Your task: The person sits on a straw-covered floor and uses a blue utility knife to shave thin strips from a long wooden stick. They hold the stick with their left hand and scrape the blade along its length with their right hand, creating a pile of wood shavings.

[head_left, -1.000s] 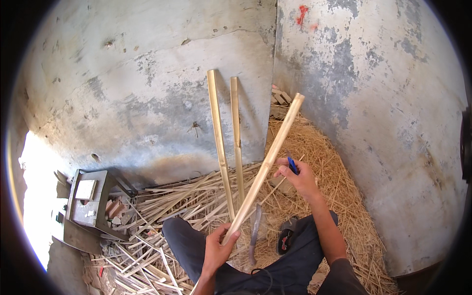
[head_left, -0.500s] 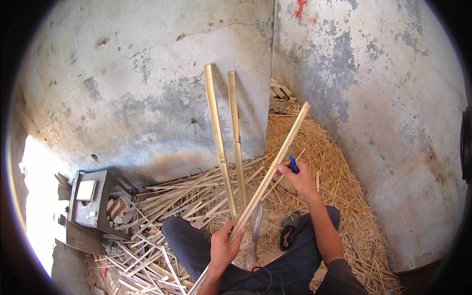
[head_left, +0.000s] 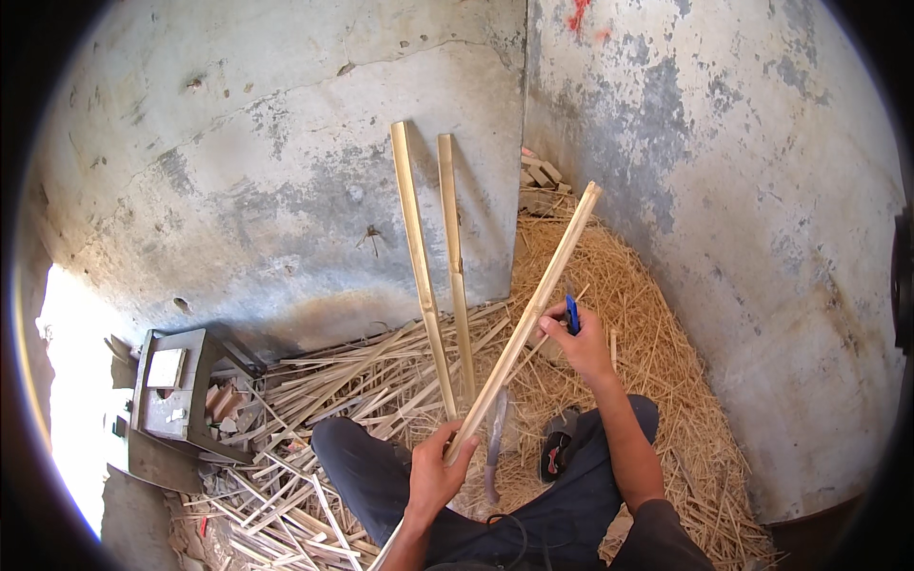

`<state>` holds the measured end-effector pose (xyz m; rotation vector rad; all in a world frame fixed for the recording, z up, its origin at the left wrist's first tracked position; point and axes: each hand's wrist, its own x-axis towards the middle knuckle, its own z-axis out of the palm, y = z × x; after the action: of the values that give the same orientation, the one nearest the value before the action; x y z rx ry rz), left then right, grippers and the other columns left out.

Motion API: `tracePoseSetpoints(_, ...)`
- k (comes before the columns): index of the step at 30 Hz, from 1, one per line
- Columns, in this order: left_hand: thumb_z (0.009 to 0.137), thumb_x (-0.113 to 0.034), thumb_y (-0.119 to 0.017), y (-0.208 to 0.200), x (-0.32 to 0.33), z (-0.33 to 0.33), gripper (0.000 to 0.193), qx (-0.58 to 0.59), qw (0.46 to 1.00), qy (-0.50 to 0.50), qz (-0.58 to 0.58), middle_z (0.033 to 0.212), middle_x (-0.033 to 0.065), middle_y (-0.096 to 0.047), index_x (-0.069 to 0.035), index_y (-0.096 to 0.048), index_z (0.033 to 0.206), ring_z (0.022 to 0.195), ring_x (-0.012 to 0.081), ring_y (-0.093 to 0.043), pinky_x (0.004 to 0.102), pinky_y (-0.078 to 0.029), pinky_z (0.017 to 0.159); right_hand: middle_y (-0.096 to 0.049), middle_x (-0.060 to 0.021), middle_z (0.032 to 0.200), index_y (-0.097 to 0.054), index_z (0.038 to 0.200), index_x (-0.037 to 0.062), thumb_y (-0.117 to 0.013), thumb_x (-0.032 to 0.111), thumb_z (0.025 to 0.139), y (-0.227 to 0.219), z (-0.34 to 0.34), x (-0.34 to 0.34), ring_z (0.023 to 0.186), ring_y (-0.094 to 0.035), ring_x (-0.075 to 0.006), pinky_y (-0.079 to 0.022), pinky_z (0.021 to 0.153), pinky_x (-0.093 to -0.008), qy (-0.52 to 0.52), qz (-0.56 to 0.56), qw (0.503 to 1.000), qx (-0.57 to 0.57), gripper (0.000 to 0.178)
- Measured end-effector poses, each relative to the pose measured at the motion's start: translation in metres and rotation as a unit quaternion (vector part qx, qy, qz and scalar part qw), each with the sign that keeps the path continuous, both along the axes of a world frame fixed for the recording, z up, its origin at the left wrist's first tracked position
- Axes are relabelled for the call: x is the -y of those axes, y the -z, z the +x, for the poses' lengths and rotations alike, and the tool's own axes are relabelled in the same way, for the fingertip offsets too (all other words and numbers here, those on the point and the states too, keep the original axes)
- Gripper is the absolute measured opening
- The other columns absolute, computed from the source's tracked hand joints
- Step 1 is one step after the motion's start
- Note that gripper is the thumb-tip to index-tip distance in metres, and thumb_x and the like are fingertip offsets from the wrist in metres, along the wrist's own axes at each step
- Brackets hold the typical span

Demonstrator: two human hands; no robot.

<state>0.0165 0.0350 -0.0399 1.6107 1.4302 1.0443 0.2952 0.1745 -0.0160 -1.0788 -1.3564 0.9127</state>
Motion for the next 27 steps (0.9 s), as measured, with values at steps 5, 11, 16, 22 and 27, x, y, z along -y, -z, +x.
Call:
tracePoseSetpoints(5, 0.102, -0.022, -0.076, 0.015, -0.003, -0.002, 0.034, 0.123, 0.987, 0.045, -0.091, 0.082, 0.0054, -0.07, 0.002, -0.07, 0.125, 0.068, 0.0086, -0.06, 0.0272, -0.048, 0.061, -0.073, -0.0015, 0.085, -0.072, 0.101, 0.0009, -0.073, 0.016, 0.101, 0.002, -0.006, 0.0, 0.077, -0.065, -0.007, -0.05, 0.069, -0.025, 0.03, 0.036, 0.999, 0.016, 0.015)
tracePoseSetpoints(11, 0.111, -0.021, -0.062, 0.017, -0.006, 0.0, 0.035, 0.258, 0.937, 0.131, -0.195, 0.077, -0.0047, -0.053, 0.003, -0.064, 0.135, 0.061, 0.0034, -0.047, 0.0223, -0.038, 0.053, -0.071, -0.001, 0.086, -0.07, 0.104, 0.0023, -0.07, 0.015, 0.101, 0.003, -0.008, 0.0, 0.07, -0.059, -0.0052, -0.046, 0.064, -0.0233, 0.018, 0.016, 0.998, -0.053, 0.014)
tracePoseSetpoints(16, 0.115, -0.025, -0.051, 0.006, -0.009, 0.002, 0.043, 0.354, 0.871, 0.175, -0.293, 0.076, -0.0062, -0.041, 0.007, -0.057, 0.144, 0.06, 0.0052, -0.04, 0.0224, -0.035, 0.053, -0.067, -0.0016, 0.086, -0.065, 0.112, 0.0048, -0.068, 0.02, 0.101, 0.01, 0.003, -0.004, 0.055, -0.043, -0.003, -0.033, 0.051, -0.0222, -0.078, -0.064, 0.963, -0.25, 0.019)
tracePoseSetpoints(22, 0.116, -0.025, -0.048, -0.006, -0.012, 0.005, 0.048, 0.391, 0.829, 0.207, -0.343, 0.077, -0.0063, -0.041, 0.009, -0.053, 0.149, 0.06, 0.0046, -0.04, 0.0221, -0.034, 0.053, -0.066, -0.0024, 0.089, -0.062, 0.115, 0.0065, -0.064, 0.027, 0.104, 0.014, 0.011, -0.005, 0.051, -0.039, -0.0032, -0.028, 0.047, -0.0218, -0.155, -0.053, 0.893, -0.419, 0.023)
tracePoseSetpoints(27, 0.113, -0.034, -0.054, -0.007, -0.015, 0.009, 0.056, 0.425, 0.802, 0.206, -0.365, 0.074, -0.0067, -0.039, 0.011, -0.055, 0.146, 0.055, 0.0051, -0.041, 0.0215, -0.034, 0.047, -0.07, -0.002, 0.091, -0.065, 0.131, 0.0043, -0.066, 0.028, 0.104, 0.001, 0.007, 0.004, 0.053, -0.04, -0.0024, -0.031, 0.05, -0.0208, -0.1, -0.069, 0.931, -0.344, 0.036)
